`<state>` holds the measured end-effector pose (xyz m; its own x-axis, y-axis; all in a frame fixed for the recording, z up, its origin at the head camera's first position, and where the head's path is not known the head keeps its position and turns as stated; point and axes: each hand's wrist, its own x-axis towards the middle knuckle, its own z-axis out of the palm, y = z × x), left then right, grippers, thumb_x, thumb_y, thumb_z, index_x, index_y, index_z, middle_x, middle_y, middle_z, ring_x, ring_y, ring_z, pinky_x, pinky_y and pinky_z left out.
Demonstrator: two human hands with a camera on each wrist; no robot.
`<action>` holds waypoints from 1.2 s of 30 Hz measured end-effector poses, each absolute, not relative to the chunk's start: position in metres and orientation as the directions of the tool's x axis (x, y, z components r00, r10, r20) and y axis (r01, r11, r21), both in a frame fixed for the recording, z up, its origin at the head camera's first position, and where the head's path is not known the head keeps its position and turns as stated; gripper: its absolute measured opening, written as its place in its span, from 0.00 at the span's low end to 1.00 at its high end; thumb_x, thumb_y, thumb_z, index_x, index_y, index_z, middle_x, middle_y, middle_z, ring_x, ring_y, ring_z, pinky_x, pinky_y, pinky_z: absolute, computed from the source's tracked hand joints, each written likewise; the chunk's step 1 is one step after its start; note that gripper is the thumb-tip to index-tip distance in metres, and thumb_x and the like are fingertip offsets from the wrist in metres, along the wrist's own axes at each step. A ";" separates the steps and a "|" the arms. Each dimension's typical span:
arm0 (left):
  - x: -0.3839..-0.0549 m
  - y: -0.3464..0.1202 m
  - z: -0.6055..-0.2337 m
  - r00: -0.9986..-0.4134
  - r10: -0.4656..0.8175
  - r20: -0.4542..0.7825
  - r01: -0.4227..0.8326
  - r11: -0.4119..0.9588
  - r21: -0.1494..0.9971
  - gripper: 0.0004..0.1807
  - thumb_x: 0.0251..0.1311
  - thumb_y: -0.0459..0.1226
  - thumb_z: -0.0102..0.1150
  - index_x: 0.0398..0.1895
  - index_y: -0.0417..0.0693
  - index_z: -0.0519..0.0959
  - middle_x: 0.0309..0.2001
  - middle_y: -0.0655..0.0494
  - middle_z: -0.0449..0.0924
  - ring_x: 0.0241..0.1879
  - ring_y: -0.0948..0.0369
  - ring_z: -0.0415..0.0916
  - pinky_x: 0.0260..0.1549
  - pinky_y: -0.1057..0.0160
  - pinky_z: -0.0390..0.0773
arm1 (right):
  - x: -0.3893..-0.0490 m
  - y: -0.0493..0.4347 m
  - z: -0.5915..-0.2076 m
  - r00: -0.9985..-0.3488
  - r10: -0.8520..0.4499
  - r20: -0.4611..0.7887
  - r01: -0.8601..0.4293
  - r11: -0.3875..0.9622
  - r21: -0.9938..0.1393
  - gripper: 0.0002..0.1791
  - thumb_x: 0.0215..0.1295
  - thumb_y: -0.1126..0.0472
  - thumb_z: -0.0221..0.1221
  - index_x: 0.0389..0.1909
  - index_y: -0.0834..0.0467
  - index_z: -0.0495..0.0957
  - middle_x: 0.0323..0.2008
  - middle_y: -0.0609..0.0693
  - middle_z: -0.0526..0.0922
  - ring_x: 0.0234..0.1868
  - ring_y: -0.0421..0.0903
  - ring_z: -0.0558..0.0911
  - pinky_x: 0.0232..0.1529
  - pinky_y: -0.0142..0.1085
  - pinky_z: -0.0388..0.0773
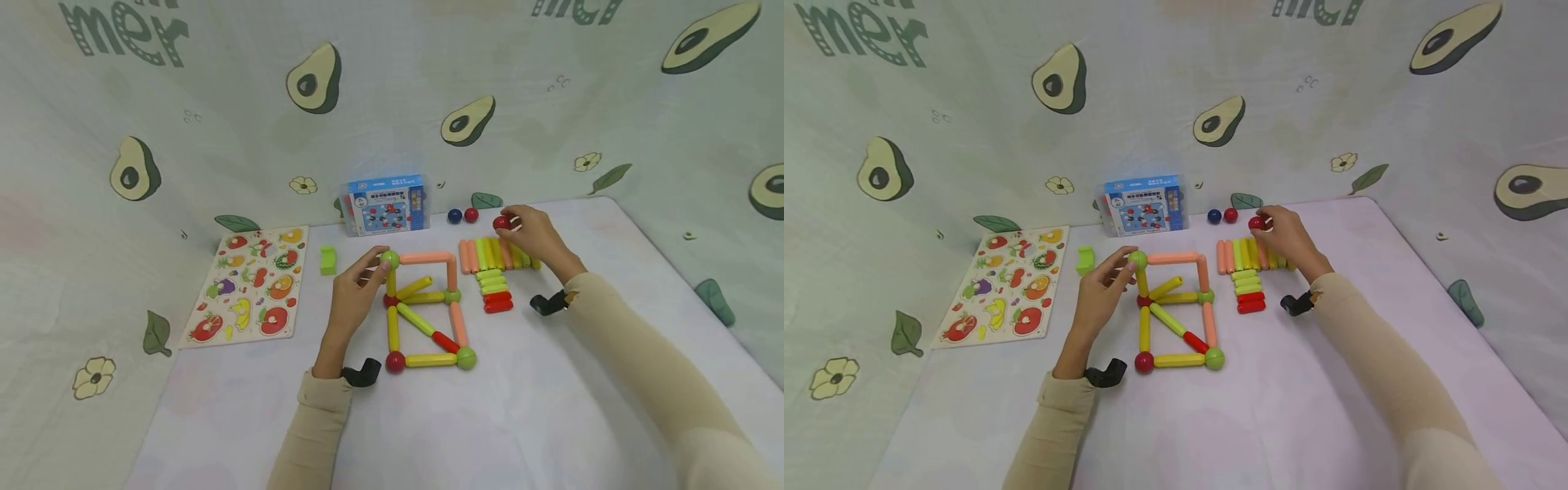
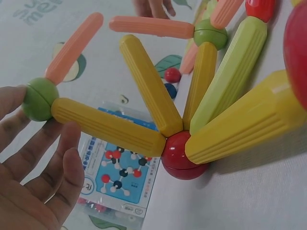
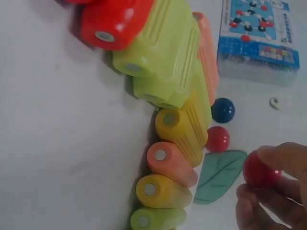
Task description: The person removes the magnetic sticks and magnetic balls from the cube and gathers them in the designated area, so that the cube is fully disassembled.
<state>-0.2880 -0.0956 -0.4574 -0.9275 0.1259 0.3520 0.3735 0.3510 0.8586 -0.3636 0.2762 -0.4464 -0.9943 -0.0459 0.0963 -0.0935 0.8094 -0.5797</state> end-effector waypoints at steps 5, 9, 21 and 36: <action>-0.288 -0.096 -0.457 -0.927 0.130 0.352 0.375 0.343 0.861 0.21 0.69 0.56 0.55 0.62 0.68 0.79 0.49 0.60 0.85 0.37 0.63 0.81 0.42 0.60 0.82 | -0.394 0.272 -0.448 -0.995 -0.044 0.094 -0.088 0.830 -0.550 0.23 0.67 0.67 0.63 0.61 0.68 0.72 0.53 0.67 0.71 0.51 0.62 0.72 0.55 0.55 0.77; -0.287 -0.097 -0.457 -0.928 0.127 0.350 0.372 0.349 0.860 0.21 0.69 0.56 0.55 0.62 0.68 0.79 0.49 0.60 0.85 0.37 0.63 0.81 0.42 0.61 0.82 | -0.413 0.269 -0.450 -0.997 -0.044 0.071 -0.075 0.841 -0.536 0.20 0.67 0.67 0.62 0.58 0.69 0.74 0.52 0.66 0.71 0.51 0.62 0.71 0.56 0.54 0.76; -0.288 -0.096 -0.459 -0.920 0.136 0.367 0.391 0.346 0.853 0.21 0.69 0.57 0.54 0.61 0.68 0.79 0.50 0.60 0.84 0.38 0.64 0.81 0.42 0.61 0.82 | -0.446 0.266 -0.462 -0.999 0.002 -0.047 0.025 0.869 -0.494 0.25 0.70 0.63 0.60 0.63 0.71 0.70 0.55 0.67 0.71 0.54 0.63 0.69 0.62 0.56 0.71; -0.290 -0.097 -0.459 -0.916 0.144 0.374 0.401 0.357 0.844 0.21 0.69 0.57 0.54 0.62 0.67 0.79 0.51 0.60 0.84 0.37 0.65 0.81 0.42 0.62 0.82 | -0.422 0.257 -0.442 -0.993 -0.066 0.094 -0.100 0.898 -0.428 0.23 0.72 0.58 0.58 0.60 0.71 0.72 0.53 0.66 0.73 0.51 0.62 0.71 0.59 0.57 0.70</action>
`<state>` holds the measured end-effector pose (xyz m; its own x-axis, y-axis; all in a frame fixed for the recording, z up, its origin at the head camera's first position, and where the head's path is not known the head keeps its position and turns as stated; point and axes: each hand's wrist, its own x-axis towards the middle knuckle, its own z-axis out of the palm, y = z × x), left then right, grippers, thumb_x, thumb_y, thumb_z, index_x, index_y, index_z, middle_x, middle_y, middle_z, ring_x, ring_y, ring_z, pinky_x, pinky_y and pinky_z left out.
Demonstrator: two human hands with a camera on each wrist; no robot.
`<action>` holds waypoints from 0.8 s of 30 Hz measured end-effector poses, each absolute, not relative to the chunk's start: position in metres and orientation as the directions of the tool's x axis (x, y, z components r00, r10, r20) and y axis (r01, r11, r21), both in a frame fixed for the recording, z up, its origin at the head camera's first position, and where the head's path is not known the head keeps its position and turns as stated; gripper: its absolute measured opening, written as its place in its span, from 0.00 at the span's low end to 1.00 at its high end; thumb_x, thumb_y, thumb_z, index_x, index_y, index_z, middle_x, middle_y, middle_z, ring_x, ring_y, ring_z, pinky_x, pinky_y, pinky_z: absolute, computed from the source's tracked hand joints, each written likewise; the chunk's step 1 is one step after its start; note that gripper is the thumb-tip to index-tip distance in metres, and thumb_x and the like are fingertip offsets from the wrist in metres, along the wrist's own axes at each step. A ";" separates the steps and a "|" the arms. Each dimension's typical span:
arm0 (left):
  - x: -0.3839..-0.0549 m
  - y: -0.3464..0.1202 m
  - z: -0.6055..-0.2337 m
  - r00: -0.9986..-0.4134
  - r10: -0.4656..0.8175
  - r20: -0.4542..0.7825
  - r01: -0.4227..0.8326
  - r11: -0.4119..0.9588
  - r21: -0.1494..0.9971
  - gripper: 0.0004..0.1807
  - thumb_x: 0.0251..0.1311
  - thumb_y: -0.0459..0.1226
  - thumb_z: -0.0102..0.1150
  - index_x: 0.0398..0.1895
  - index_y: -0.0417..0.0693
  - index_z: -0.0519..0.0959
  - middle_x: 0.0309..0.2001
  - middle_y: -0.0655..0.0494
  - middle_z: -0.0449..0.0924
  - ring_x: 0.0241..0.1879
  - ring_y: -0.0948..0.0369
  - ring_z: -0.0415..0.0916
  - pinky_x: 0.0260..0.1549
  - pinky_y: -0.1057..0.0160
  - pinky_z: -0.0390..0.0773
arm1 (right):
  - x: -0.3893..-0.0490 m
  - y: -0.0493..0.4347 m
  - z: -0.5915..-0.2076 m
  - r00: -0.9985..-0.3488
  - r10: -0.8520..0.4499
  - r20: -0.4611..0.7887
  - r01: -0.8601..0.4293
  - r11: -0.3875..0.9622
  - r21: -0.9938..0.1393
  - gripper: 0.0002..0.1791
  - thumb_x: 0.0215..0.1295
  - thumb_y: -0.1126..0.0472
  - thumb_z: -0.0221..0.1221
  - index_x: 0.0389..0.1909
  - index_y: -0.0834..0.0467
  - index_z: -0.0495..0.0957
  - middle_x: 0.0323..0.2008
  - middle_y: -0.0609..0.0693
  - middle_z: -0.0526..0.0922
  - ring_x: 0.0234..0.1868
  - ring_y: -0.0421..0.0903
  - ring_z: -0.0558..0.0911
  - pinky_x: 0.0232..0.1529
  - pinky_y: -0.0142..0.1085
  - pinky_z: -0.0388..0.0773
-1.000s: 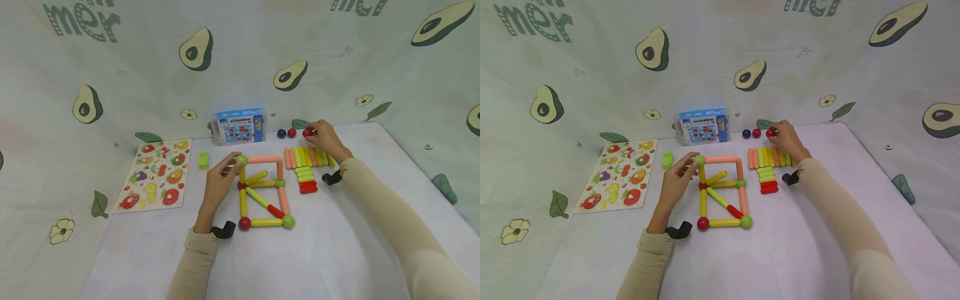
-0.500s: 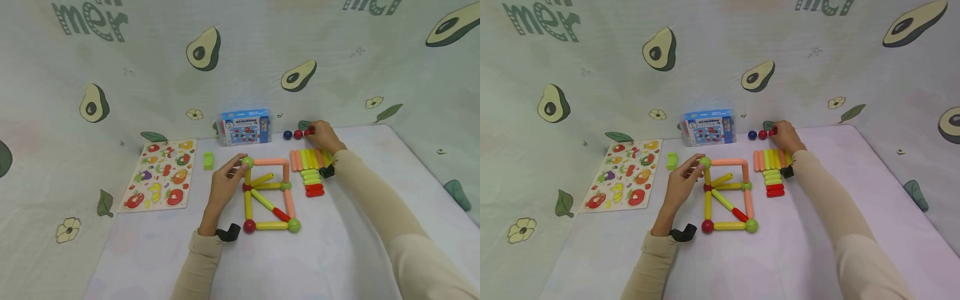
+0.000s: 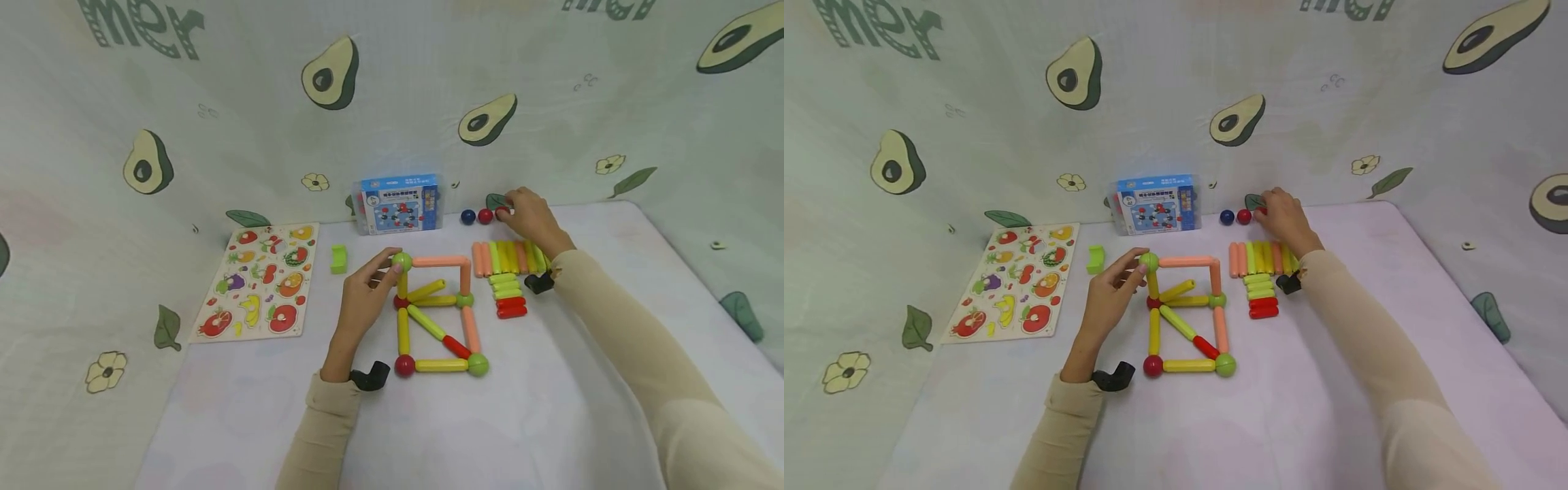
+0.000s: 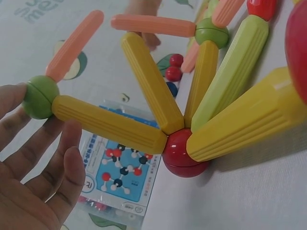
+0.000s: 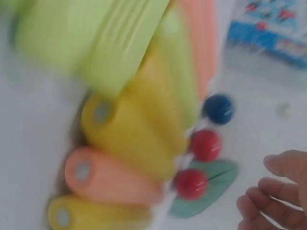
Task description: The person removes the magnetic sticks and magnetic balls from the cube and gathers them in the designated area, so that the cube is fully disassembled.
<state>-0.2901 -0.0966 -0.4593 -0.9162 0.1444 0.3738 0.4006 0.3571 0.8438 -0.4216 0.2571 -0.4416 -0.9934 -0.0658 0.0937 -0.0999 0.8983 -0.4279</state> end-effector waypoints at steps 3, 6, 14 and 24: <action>-0.290 -0.098 -0.459 -0.915 0.141 0.378 0.404 0.355 0.843 0.21 0.69 0.57 0.54 0.62 0.68 0.79 0.51 0.60 0.84 0.37 0.65 0.81 0.42 0.62 0.82 | -0.396 0.245 -0.432 -0.971 -0.146 0.189 -0.222 0.840 -0.494 0.19 0.73 0.58 0.58 0.56 0.68 0.76 0.50 0.63 0.76 0.50 0.60 0.74 0.56 0.55 0.73; -0.290 -0.097 -0.459 -0.915 0.136 0.380 0.404 0.350 0.845 0.21 0.69 0.57 0.55 0.62 0.68 0.79 0.51 0.60 0.84 0.37 0.64 0.81 0.42 0.62 0.82 | -0.363 0.230 -0.426 -0.926 -0.250 0.283 -0.369 0.762 -0.532 0.15 0.72 0.58 0.60 0.53 0.63 0.80 0.46 0.57 0.81 0.49 0.55 0.77 0.53 0.53 0.76; -0.290 -0.100 -0.459 -0.915 0.131 0.381 0.403 0.322 0.857 0.21 0.69 0.56 0.55 0.62 0.66 0.79 0.50 0.59 0.84 0.37 0.63 0.82 0.41 0.60 0.82 | -0.312 0.191 -0.420 -0.821 -0.470 0.323 -0.563 0.580 -0.588 0.18 0.68 0.55 0.64 0.56 0.57 0.81 0.47 0.49 0.85 0.49 0.48 0.81 0.53 0.54 0.78; -0.289 -0.098 -0.458 -0.922 0.133 0.363 0.386 0.315 0.867 0.20 0.69 0.56 0.55 0.62 0.68 0.79 0.49 0.60 0.85 0.37 0.62 0.82 0.39 0.61 0.82 | -0.295 0.178 -0.428 -0.733 -0.465 0.497 -0.679 0.547 -0.490 0.17 0.59 0.66 0.71 0.50 0.57 0.85 0.41 0.46 0.86 0.46 0.45 0.80 0.49 0.45 0.79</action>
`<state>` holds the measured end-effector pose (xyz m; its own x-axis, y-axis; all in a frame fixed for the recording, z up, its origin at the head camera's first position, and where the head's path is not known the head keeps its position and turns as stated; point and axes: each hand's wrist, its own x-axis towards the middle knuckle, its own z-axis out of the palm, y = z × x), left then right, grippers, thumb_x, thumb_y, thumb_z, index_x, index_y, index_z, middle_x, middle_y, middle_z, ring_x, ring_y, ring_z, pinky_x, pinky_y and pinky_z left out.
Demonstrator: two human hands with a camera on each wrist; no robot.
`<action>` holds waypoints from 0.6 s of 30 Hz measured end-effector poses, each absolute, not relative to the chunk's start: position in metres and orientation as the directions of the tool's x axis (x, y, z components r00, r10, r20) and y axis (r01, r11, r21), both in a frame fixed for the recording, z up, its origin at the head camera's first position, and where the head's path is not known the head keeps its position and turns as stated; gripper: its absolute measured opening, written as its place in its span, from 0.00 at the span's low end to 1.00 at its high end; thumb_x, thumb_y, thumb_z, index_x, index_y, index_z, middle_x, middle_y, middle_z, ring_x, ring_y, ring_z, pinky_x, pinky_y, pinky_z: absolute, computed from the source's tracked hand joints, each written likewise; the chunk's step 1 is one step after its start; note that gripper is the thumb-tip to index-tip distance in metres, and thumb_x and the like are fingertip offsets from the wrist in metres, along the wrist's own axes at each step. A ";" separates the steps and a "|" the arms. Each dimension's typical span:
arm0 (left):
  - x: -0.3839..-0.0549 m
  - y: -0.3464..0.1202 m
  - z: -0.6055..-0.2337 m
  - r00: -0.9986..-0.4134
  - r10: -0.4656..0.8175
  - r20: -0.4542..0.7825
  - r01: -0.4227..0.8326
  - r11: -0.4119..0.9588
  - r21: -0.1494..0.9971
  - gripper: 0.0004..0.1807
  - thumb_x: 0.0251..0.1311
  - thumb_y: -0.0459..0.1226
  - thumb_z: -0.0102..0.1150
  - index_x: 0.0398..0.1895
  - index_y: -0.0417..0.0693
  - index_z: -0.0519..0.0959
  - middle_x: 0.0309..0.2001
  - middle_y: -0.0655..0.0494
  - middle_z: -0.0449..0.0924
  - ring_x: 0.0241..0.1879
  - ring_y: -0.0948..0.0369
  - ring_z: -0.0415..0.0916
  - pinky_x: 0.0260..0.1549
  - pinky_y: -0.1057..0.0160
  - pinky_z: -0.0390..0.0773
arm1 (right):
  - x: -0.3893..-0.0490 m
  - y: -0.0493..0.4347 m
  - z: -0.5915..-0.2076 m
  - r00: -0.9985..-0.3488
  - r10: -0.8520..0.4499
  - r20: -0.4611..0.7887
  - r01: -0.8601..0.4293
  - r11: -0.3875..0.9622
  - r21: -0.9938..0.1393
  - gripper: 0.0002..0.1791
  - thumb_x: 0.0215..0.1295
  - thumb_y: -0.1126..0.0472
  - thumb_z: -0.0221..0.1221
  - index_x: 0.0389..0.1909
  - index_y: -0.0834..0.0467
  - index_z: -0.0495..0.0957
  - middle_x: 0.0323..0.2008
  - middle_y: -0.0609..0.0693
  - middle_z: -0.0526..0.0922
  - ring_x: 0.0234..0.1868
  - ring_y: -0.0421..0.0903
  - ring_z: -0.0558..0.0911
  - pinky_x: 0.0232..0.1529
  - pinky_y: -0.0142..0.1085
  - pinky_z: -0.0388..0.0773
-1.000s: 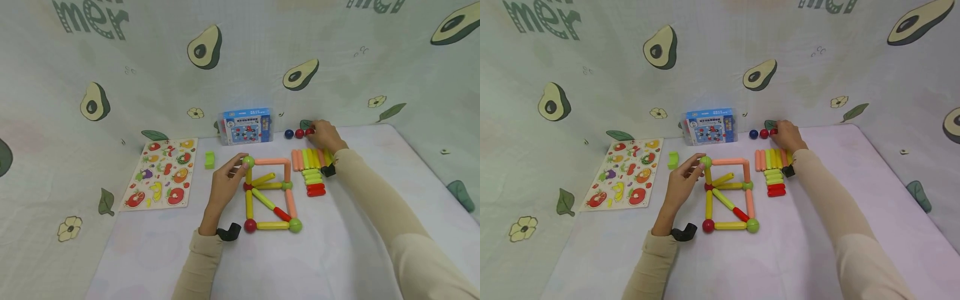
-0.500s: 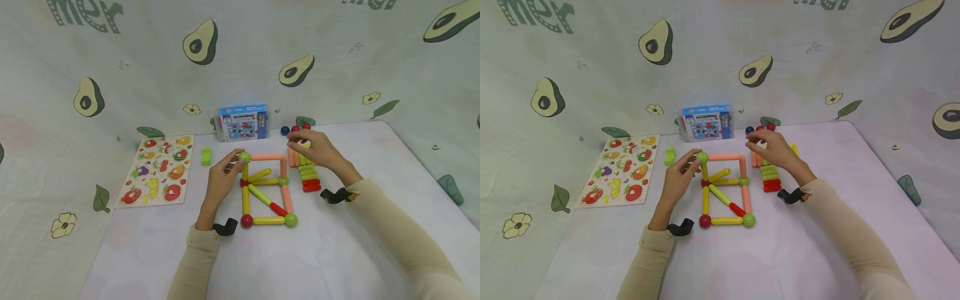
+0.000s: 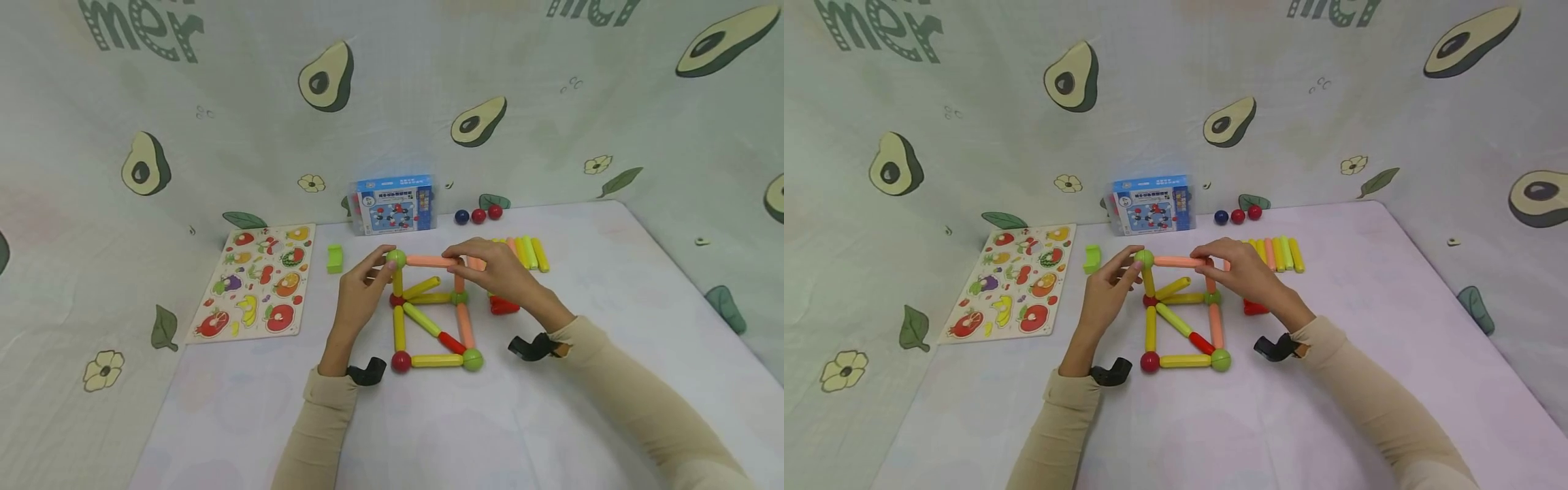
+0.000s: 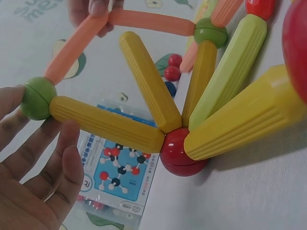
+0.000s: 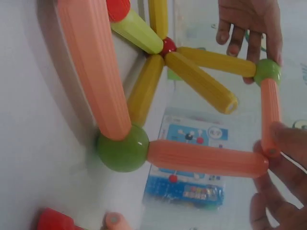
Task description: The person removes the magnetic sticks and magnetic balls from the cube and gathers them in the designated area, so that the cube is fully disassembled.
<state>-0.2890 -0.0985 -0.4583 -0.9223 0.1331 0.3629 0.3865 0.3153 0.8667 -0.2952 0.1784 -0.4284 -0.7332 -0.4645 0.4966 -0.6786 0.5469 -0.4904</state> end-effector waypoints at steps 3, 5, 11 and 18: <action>-0.289 -0.099 -0.458 -0.924 0.128 0.361 0.383 0.316 0.868 0.20 0.69 0.56 0.55 0.61 0.68 0.79 0.49 0.60 0.85 0.37 0.63 0.82 0.39 0.61 0.82 | -0.293 0.174 -0.431 -0.685 -0.440 0.580 -0.716 0.553 -0.426 0.17 0.56 0.68 0.72 0.48 0.56 0.86 0.40 0.45 0.85 0.44 0.44 0.79 0.46 0.39 0.78; -0.290 -0.098 -0.458 -0.924 0.130 0.360 0.382 0.319 0.867 0.21 0.69 0.57 0.54 0.62 0.69 0.79 0.49 0.60 0.85 0.37 0.63 0.82 0.39 0.61 0.82 | -0.292 0.171 -0.431 -0.662 -0.420 0.621 -0.729 0.553 -0.403 0.16 0.55 0.68 0.73 0.46 0.57 0.86 0.38 0.46 0.85 0.42 0.44 0.78 0.43 0.36 0.77; -0.290 -0.100 -0.459 -0.920 0.134 0.369 0.393 0.332 0.858 0.20 0.70 0.55 0.55 0.62 0.67 0.78 0.48 0.60 0.85 0.36 0.63 0.81 0.39 0.61 0.82 | -0.287 0.162 -0.429 -0.657 -0.349 0.668 -0.709 0.587 -0.391 0.12 0.54 0.68 0.73 0.40 0.62 0.86 0.32 0.49 0.82 0.35 0.47 0.76 0.34 0.38 0.75; -0.289 -0.102 -0.459 -0.918 0.137 0.371 0.395 0.347 0.850 0.21 0.70 0.55 0.54 0.62 0.66 0.78 0.48 0.60 0.85 0.35 0.64 0.81 0.38 0.62 0.82 | -0.284 0.167 -0.430 -0.667 -0.287 0.687 -0.667 0.640 -0.381 0.13 0.55 0.69 0.72 0.43 0.63 0.86 0.36 0.52 0.84 0.38 0.48 0.80 0.37 0.42 0.79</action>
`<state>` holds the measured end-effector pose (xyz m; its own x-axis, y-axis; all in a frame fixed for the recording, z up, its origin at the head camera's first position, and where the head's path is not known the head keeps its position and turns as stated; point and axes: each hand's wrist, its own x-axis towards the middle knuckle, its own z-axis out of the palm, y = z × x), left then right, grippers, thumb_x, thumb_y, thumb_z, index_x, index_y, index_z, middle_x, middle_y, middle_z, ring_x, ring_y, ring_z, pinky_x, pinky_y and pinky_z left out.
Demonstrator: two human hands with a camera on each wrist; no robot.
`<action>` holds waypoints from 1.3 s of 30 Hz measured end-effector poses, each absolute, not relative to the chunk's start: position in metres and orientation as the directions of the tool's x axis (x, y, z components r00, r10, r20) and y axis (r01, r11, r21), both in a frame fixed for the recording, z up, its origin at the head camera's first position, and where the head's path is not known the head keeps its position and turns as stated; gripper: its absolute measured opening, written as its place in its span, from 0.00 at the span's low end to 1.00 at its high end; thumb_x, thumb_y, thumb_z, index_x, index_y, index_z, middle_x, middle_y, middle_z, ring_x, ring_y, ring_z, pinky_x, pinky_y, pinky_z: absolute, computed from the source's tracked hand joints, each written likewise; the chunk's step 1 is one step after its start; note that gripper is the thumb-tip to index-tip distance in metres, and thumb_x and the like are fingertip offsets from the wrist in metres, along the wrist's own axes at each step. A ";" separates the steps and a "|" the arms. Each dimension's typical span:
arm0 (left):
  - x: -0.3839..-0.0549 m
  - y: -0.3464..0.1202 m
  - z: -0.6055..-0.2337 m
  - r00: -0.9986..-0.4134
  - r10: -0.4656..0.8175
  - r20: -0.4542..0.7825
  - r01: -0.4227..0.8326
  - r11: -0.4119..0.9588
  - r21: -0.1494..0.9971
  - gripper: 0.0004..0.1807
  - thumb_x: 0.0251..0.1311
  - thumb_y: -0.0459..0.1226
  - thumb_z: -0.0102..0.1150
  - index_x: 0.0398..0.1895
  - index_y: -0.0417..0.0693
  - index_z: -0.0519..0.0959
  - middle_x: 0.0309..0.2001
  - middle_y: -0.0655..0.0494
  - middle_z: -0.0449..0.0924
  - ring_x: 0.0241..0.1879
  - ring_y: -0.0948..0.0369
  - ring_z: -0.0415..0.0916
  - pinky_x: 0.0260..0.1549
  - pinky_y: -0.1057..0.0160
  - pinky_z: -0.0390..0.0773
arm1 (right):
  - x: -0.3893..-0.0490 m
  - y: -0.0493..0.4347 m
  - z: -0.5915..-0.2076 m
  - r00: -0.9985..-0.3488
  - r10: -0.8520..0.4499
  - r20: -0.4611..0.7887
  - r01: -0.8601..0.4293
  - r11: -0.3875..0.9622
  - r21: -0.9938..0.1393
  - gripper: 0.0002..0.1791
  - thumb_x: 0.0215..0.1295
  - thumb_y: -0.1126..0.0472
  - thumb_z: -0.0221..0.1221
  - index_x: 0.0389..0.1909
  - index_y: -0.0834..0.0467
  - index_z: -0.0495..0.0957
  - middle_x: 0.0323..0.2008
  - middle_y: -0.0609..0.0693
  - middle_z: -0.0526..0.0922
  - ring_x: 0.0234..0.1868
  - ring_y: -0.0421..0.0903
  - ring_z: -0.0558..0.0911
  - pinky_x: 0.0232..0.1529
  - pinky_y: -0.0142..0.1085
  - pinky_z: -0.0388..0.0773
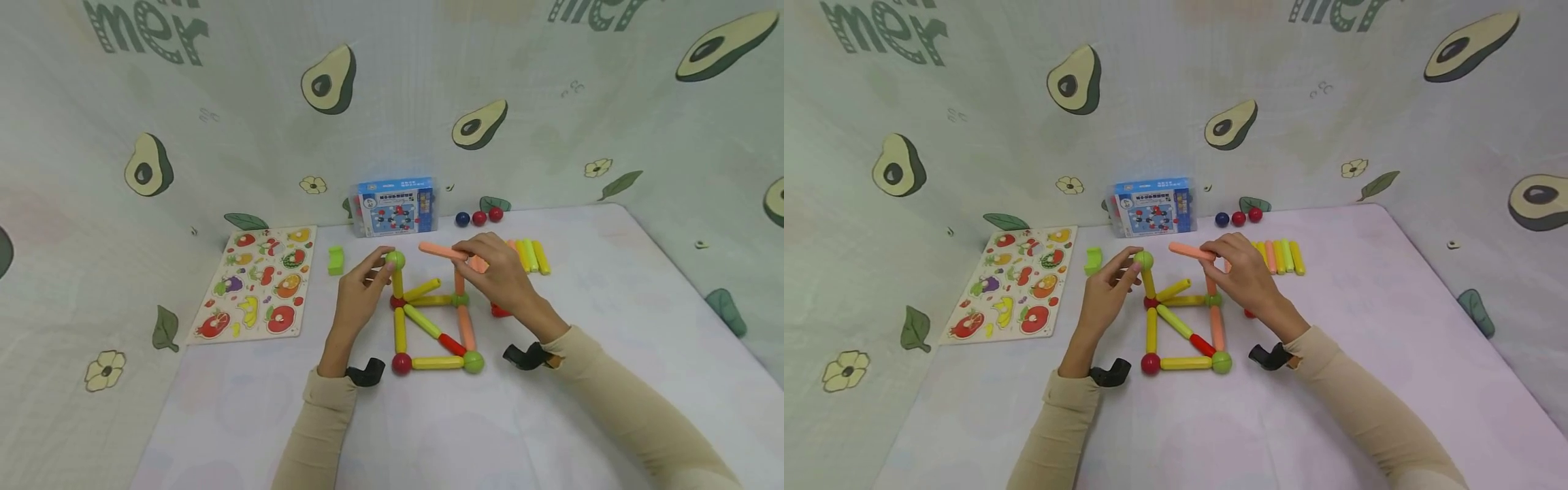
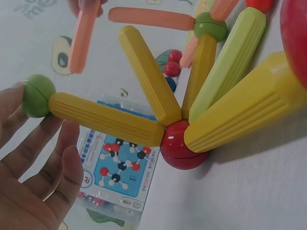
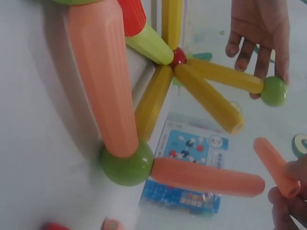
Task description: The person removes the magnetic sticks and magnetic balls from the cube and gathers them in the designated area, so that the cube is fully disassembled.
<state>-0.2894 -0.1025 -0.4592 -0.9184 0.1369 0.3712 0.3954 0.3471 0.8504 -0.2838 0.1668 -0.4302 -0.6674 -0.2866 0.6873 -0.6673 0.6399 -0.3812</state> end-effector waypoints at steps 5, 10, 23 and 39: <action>-0.290 -0.101 -0.458 -0.915 0.137 0.379 0.403 0.338 0.851 0.20 0.70 0.54 0.55 0.62 0.66 0.78 0.47 0.60 0.85 0.35 0.63 0.81 0.39 0.61 0.82 | -0.283 0.185 -0.431 -0.696 -0.219 0.684 -0.613 0.677 -0.407 0.14 0.57 0.67 0.72 0.45 0.60 0.85 0.37 0.49 0.83 0.34 0.46 0.80 0.33 0.30 0.76; -0.289 -0.101 -0.459 -0.917 0.144 0.373 0.400 0.337 0.852 0.21 0.70 0.54 0.55 0.63 0.65 0.78 0.48 0.59 0.85 0.35 0.62 0.82 0.40 0.62 0.83 | -0.281 0.208 -0.433 -0.705 -0.184 0.685 -0.570 0.722 -0.393 0.15 0.56 0.66 0.73 0.45 0.61 0.85 0.40 0.51 0.84 0.36 0.46 0.81 0.40 0.22 0.72; -0.288 -0.103 -0.459 -0.926 0.130 0.354 0.377 0.344 0.860 0.21 0.69 0.56 0.55 0.62 0.68 0.78 0.49 0.59 0.85 0.36 0.60 0.82 0.40 0.60 0.83 | -0.277 0.261 -0.445 -0.732 -0.085 0.676 -0.466 0.787 -0.405 0.14 0.56 0.69 0.72 0.44 0.63 0.84 0.41 0.54 0.82 0.35 0.48 0.81 0.42 0.18 0.69; -0.286 -0.100 -0.456 -0.923 0.140 0.359 0.385 0.337 0.859 0.20 0.70 0.54 0.55 0.62 0.65 0.78 0.48 0.59 0.85 0.35 0.62 0.81 0.38 0.62 0.83 | -0.273 0.309 -0.460 -0.794 0.023 0.608 -0.314 0.841 -0.441 0.13 0.59 0.72 0.69 0.45 0.67 0.82 0.39 0.58 0.81 0.35 0.52 0.81 0.39 0.17 0.68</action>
<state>-0.2864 -0.0999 -0.4563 -0.9227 0.1402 0.3590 0.3854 0.3368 0.8591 -0.2729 0.3089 -0.4596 -0.7939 0.0225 0.6077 -0.3136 0.8410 -0.4409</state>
